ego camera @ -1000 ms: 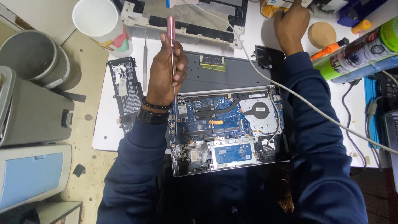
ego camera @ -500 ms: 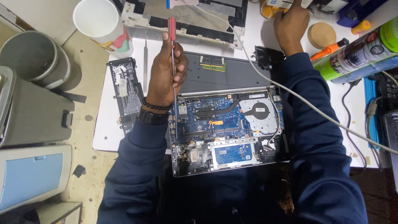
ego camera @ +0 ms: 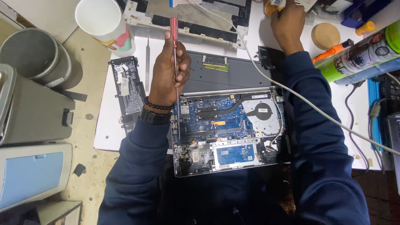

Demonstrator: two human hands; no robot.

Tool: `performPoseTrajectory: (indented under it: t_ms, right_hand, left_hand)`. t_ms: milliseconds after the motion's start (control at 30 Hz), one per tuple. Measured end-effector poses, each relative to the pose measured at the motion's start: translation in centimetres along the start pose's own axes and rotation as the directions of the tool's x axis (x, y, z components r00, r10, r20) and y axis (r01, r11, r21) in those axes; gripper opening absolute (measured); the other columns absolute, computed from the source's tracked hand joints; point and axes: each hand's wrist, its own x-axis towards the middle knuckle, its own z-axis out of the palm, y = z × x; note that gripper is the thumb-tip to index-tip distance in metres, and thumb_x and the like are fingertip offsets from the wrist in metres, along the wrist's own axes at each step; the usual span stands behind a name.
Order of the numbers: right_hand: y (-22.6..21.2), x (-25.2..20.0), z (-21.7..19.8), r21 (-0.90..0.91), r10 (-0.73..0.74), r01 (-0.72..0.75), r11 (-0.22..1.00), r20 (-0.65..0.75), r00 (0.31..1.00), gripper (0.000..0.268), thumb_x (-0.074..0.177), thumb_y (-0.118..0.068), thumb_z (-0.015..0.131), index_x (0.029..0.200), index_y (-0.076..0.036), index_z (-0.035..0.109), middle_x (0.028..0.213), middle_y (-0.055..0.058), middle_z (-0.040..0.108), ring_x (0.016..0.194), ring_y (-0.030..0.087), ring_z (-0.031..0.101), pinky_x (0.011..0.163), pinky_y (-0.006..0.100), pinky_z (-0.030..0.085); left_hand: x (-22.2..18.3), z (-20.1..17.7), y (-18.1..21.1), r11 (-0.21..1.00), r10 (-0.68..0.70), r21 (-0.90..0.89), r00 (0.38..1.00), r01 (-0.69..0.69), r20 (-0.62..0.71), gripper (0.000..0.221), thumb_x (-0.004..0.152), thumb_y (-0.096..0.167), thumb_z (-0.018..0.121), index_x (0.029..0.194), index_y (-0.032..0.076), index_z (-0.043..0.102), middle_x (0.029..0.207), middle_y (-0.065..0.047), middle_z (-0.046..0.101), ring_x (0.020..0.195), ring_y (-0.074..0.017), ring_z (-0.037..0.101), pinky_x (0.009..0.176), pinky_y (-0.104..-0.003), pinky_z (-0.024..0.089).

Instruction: Repairing a laptop by unscrewing internal components and disconnecting ribbon cables

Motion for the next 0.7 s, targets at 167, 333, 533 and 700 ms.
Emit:
performPoseTrajectory:
  t_ms: [167,333,533,700]
  right_hand:
    - [0.1,0.4,0.4,0.041,-0.04,0.041,0.998,-0.02,0.999,0.019,0.087,-0.019,0.071,0.089,0.0,0.065,0.066,0.021,0.069,0.065,0.056,0.062,0.054,0.064,0.046]
    - [1.3,1.0,2.7,-0.02,-0.004,0.004,1.0,-0.009,1.0,0.023,0.086,-0.022,0.071,0.078,0.0,0.066,0.069,0.026,0.067,0.067,0.057,0.062,0.056,0.065,0.046]
    - [0.5,1.2,2.2,-0.028,-0.011,0.011,1.0,-0.017,1.0,0.028,0.088,-0.021,0.072,0.074,0.0,0.06,0.071,0.027,0.065,0.067,0.057,0.061,0.057,0.064,0.046]
    - [-0.5,0.4,0.6,-0.003,-0.052,0.052,0.999,-0.05,0.997,0.038,0.088,-0.021,0.069,0.061,-0.005,0.047,0.058,0.02,0.057,0.059,0.053,0.056,0.051,0.059,0.038]
  left_hand:
    - [-0.1,0.0,0.0,1.0,-0.01,0.002,1.0,0.01,-0.018,0.048,0.09,0.062,0.051,0.08,0.015,0.05,0.057,-0.001,0.047,0.035,-0.0054,0.036,0.029,-0.018,0.026]
    - [-0.3,0.3,0.2,0.999,0.0,0.042,0.999,0.001,-0.035,0.048,0.09,0.063,0.05,0.08,0.016,0.049,0.058,0.0,0.046,0.036,-0.0047,0.035,0.03,-0.018,0.024]
    - [-0.4,0.5,0.4,0.999,-0.012,0.05,0.999,0.014,-0.046,0.048,0.089,0.064,0.049,0.079,0.017,0.049,0.058,0.0,0.046,0.036,-0.0049,0.033,0.03,-0.019,0.023]
    - [-0.1,0.1,0.1,1.0,-0.007,-0.013,1.0,0.007,-0.004,0.046,0.092,0.061,0.05,0.08,0.016,0.05,0.058,-0.001,0.046,0.036,-0.0054,0.034,0.03,-0.019,0.023]
